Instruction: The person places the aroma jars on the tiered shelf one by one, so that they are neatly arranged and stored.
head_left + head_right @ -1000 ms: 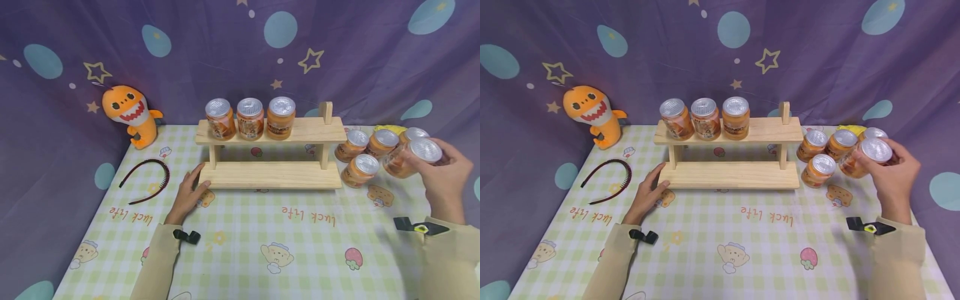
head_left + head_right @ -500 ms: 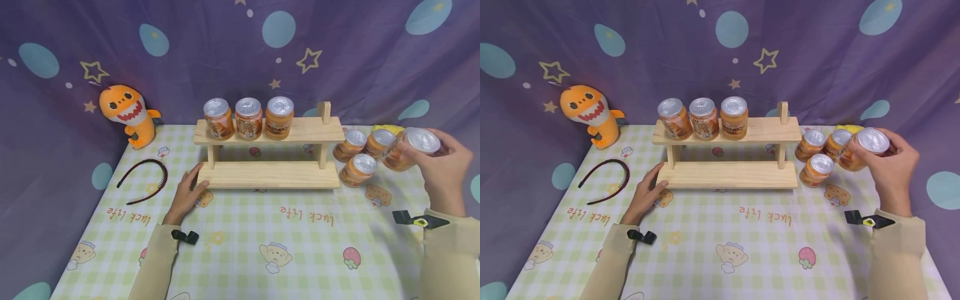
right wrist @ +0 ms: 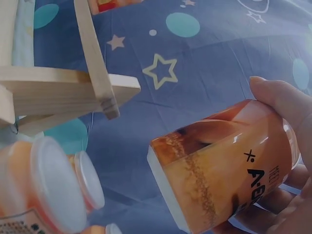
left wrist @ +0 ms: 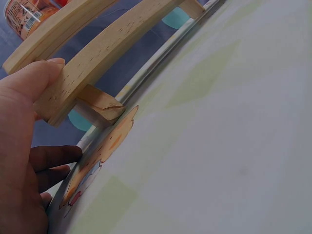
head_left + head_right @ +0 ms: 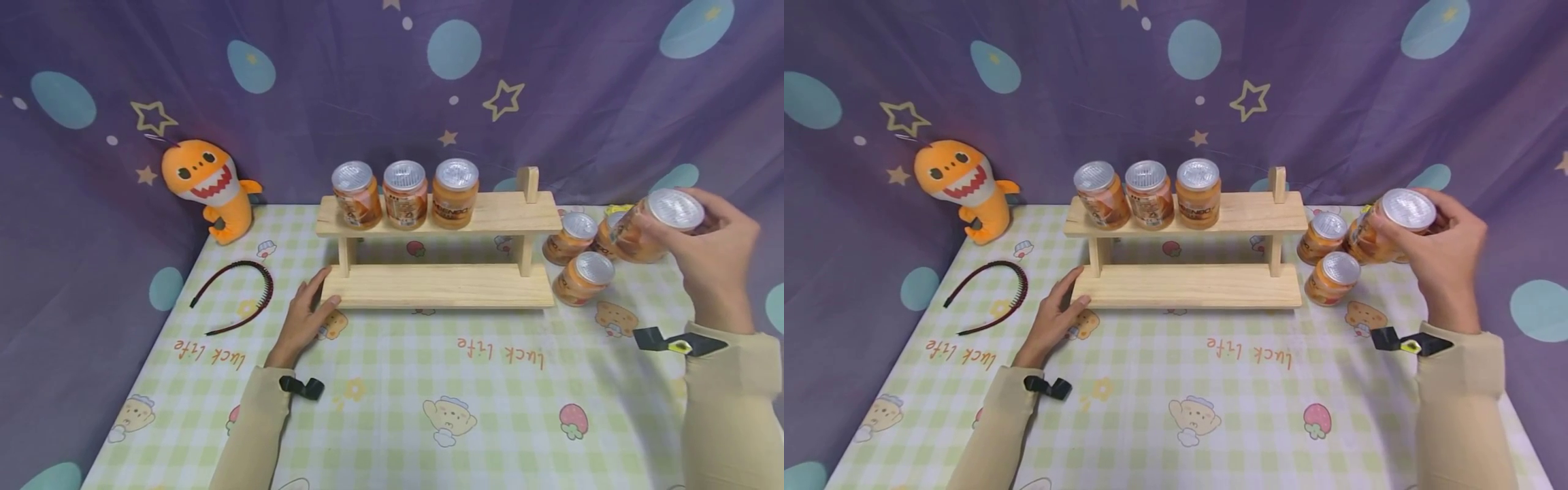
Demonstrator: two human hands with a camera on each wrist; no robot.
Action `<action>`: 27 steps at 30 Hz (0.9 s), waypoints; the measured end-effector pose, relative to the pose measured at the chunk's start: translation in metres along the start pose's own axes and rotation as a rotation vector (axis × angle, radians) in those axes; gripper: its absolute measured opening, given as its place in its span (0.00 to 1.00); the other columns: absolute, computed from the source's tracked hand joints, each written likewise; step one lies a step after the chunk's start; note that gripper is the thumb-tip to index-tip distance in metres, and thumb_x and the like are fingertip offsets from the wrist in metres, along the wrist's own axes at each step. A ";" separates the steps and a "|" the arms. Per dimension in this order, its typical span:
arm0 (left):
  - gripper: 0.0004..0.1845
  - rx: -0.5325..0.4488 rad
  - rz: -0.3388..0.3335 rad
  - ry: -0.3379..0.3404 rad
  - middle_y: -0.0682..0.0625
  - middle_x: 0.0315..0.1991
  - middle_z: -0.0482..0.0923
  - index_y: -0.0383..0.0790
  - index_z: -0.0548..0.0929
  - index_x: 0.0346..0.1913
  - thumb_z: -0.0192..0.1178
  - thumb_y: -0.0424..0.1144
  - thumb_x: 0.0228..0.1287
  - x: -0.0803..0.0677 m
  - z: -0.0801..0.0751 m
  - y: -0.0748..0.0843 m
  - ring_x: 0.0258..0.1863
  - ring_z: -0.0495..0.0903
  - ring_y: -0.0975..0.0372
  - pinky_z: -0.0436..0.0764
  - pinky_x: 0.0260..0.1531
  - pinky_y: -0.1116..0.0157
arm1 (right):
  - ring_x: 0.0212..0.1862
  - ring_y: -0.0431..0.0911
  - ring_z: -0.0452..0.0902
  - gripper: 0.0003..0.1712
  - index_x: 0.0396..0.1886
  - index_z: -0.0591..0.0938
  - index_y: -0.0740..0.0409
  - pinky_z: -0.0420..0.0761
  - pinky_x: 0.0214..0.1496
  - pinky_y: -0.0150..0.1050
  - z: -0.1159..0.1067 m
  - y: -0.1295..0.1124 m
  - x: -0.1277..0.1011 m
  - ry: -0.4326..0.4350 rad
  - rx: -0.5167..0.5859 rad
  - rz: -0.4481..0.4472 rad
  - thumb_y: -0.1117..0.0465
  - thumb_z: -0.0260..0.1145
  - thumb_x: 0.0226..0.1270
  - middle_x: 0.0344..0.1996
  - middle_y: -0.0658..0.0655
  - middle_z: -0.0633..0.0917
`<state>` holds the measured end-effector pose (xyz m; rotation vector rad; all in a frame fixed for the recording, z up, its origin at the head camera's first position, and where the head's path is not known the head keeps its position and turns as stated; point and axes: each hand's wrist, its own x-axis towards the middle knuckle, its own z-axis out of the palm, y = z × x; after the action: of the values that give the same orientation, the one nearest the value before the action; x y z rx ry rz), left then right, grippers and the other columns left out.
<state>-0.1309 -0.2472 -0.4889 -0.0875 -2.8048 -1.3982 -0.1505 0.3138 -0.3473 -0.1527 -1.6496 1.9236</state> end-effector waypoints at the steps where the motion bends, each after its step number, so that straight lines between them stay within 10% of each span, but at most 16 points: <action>1: 0.34 -0.001 0.004 0.000 0.47 0.79 0.60 0.59 0.61 0.78 0.59 0.50 0.71 0.000 0.000 0.000 0.80 0.52 0.43 0.40 0.82 0.45 | 0.32 0.40 0.86 0.28 0.42 0.87 0.70 0.84 0.32 0.22 0.002 -0.001 0.000 -0.002 -0.004 0.004 0.85 0.77 0.33 0.30 0.53 0.89; 27: 0.34 -0.002 0.059 0.011 0.46 0.78 0.61 0.56 0.62 0.77 0.60 0.48 0.72 -0.001 0.000 -0.003 0.79 0.56 0.44 0.41 0.82 0.44 | 0.36 0.39 0.84 0.29 0.46 0.87 0.66 0.83 0.36 0.22 0.046 -0.021 0.006 -0.168 -0.027 0.029 0.79 0.80 0.38 0.36 0.51 0.88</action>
<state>-0.1303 -0.2487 -0.4912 -0.1605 -2.7679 -1.3850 -0.1689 0.2779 -0.3161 -0.0263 -1.7917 1.9821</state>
